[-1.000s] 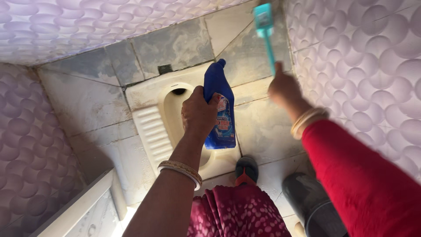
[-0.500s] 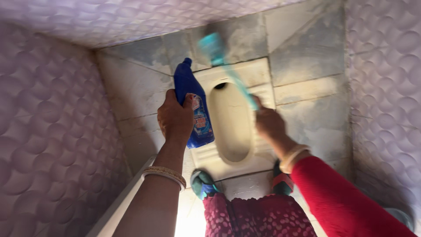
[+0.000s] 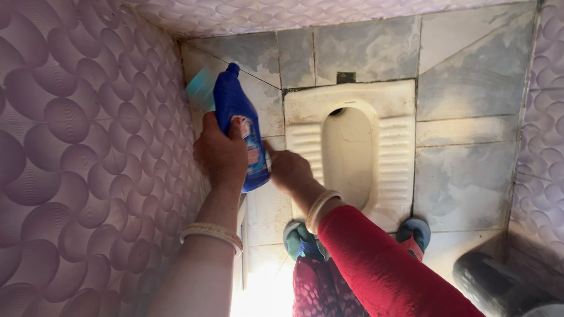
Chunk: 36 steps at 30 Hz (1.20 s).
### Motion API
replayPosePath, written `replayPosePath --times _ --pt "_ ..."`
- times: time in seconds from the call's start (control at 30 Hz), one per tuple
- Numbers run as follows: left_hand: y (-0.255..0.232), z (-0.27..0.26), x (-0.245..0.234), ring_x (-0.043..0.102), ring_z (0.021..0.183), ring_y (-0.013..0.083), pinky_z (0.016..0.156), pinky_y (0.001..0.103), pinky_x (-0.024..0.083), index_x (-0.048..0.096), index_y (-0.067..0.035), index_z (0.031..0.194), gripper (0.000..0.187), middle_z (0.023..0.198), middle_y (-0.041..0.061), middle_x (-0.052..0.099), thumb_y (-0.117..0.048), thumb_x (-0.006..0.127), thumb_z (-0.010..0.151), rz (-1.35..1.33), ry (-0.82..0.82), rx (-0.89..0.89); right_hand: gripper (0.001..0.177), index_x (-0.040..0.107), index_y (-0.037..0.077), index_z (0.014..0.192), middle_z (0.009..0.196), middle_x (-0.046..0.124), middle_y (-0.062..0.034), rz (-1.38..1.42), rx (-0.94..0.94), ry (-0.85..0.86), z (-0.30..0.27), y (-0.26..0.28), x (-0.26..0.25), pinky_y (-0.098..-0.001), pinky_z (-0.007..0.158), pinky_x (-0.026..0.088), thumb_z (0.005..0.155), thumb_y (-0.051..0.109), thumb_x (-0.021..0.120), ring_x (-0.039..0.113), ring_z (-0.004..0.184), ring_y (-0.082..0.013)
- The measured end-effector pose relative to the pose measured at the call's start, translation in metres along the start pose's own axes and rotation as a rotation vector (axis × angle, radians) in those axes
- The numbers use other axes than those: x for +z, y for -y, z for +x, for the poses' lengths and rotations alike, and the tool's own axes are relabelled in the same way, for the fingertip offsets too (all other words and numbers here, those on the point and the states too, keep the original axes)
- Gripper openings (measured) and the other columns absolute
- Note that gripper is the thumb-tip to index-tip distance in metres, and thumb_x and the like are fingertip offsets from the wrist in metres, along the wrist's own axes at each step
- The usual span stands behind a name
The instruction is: The person scrubs a squat toilet with a blue brush while holding a blue cleaning liquid bottle. They repeatedly scrub the bowl and surrounding floor tiles throughout the clip.
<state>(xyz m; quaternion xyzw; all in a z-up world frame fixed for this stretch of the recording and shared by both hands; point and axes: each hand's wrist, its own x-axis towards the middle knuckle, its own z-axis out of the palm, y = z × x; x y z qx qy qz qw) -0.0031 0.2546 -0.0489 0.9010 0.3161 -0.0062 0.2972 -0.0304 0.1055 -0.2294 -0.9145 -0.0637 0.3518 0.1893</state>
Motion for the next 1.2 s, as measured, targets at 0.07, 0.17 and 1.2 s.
replayPosePath --times 0.07,0.17,1.2 --pt "0.012 0.0 -0.008 0.074 0.087 0.0425 0.074 0.055 0.058 0.061 -0.009 0.11 0.029 0.098 0.019 0.076 -0.033 0.07 0.096 0.053 -0.099 0.046 0.074 0.039 0.034 0.162 0.117 0.07 -0.0145 -0.033 -0.094 0.017 -0.004 0.01 -0.007 -0.0484 0.084 0.058 0.094 0.005 0.042 0.071 0.1 -0.0348" --pt "0.014 0.003 -0.005 0.074 0.086 0.0416 0.074 0.053 0.059 0.06 -0.011 0.111 0.032 0.096 0.018 0.076 -0.038 0.069 0.097 0.044 -0.04 -0.105 0.026 0.071 0.013 0.105 0.11 0.074 -0.0127 0.008 0.043 -0.219 -0.021 -0.035 -0.063 -0.0493 0.088 0.056 0.097 0.019 0.047 0.07 0.103 -0.0336" --pt "-0.014 -0.051 0.022 0.075 0.089 0.0391 0.078 0.052 0.06 0.06 -0.012 0.111 0.032 0.096 0.017 0.075 -0.04 0.067 0.096 0.024 0.201 -0.124 0.069 0.018 0.013 0.165 0.089 0.075 -0.0189 -0.211 0.105 -0.17 -0.11 -0.117 -0.083 -0.0453 0.067 0.06 0.1 0.014 0.042 0.074 0.076 -0.0347"
